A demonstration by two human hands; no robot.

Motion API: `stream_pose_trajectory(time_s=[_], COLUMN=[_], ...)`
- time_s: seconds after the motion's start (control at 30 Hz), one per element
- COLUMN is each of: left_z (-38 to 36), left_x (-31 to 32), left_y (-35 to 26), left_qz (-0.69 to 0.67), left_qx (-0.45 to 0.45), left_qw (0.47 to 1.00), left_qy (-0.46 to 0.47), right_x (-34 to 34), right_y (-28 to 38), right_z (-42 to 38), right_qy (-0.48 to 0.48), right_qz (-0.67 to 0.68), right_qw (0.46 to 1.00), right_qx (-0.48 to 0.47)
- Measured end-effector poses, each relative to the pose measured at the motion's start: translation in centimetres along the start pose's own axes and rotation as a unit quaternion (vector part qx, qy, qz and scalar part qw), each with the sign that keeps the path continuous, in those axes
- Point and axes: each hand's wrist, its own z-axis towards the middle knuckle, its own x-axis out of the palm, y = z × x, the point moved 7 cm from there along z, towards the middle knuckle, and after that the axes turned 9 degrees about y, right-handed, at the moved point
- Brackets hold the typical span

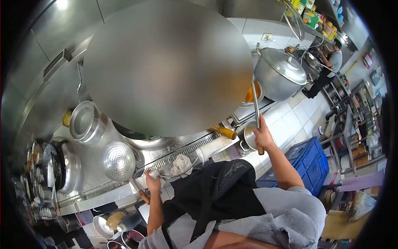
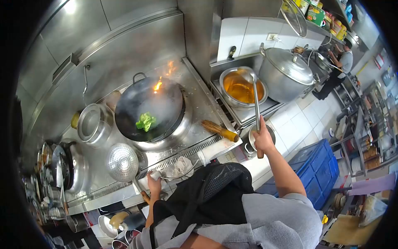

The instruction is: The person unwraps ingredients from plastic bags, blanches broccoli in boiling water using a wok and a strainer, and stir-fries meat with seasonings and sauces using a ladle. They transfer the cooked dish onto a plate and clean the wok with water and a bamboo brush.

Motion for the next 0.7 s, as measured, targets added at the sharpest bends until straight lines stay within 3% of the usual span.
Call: stream_pose_trajectory(time_s=[0.03, 0.07, 0.1, 0.13, 0.17, 0.2, 0.23, 0.27, 0.3, 0.33, 0.37, 0.43, 0.47, 0.53, 0.6, 0.63, 0.7], left_z=[0.0, -0.1, -0.3, -0.7, -1.1, -1.0, -0.8, 0.9, 3.1, 4.3, 5.7, 7.5, 8.9, 10.0, 10.5, 10.4, 9.9], left_x=[-0.3, -1.3, -2.7, -5.2, -7.3, -8.6, -9.9, -8.8, -7.6, -6.4, -4.4, -0.5, 1.8, 4.6, 5.6, 5.6, 5.2], left_y=[0.0, -0.1, 0.2, -1.7, -3.5, -4.8, -5.5, -5.5, -4.9, -6.0, -7.3, -11.1, -12.5, -15.5, -16.7, -16.9, -16.5], left_qz=[-0.057, -0.205, -0.295, -0.403, -0.505, -0.584, -0.655, -0.665, -0.676, -0.631, -0.650, -0.606, -0.618, -0.635, -0.647, -0.650, -0.638], left_qx=[-0.003, -0.010, -0.029, -0.021, -0.015, -0.008, -0.001, -0.017, -0.029, -0.066, -0.068, -0.142, -0.157, -0.179, -0.176, -0.172, -0.199], left_qw=[0.998, 0.979, 0.955, 0.915, 0.862, 0.811, 0.755, 0.746, 0.731, 0.763, 0.748, 0.766, 0.752, 0.730, 0.724, 0.723, 0.723], left_qy=[0.008, 0.007, 0.021, -0.006, -0.038, -0.030, -0.030, 0.034, 0.091, 0.122, 0.121, 0.160, 0.166, 0.179, 0.162, 0.159, 0.173], right_x=[-0.3, -1.1, -1.4, -1.5, -1.0, -1.1, -0.2, 0.8, 2.2, 3.6, 5.0, 8.7, 11.2, 16.6, 22.3, 24.3, 25.8], right_y=[0.2, 0.5, 0.4, 0.4, -0.6, -1.7, -1.1, -0.6, 2.0, 4.8, 7.5, 8.2, 9.7, 10.0, 10.3, 10.8, 10.0], right_z=[0.2, 0.2, 0.2, 0.4, 0.8, 1.2, 1.0, 0.5, -0.3, -1.2, -2.1, -0.8, -1.0, 2.1, 4.6, 4.3, 5.2], right_qy=[0.012, 0.011, 0.041, 0.074, 0.084, 0.001, -0.022, -0.067, -0.004, 0.055, 0.107, 0.243, 0.288, 0.347, 0.345, 0.359, 0.306], right_qz=[0.037, 0.034, 0.150, 0.263, 0.254, 0.011, -0.123, -0.255, -0.191, -0.123, -0.059, -0.012, -0.064, -0.207, -0.311, -0.400, -0.506], right_qw=[0.999, 0.999, 0.987, 0.961, 0.962, 0.999, 0.987, 0.951, 0.971, 0.984, 0.989, 0.967, 0.954, 0.907, 0.852, 0.825, 0.755], right_qx=[0.011, 0.009, 0.028, 0.047, 0.047, -0.041, -0.105, -0.162, -0.143, -0.116, -0.081, -0.081, -0.053, -0.124, -0.239, -0.173, -0.283])
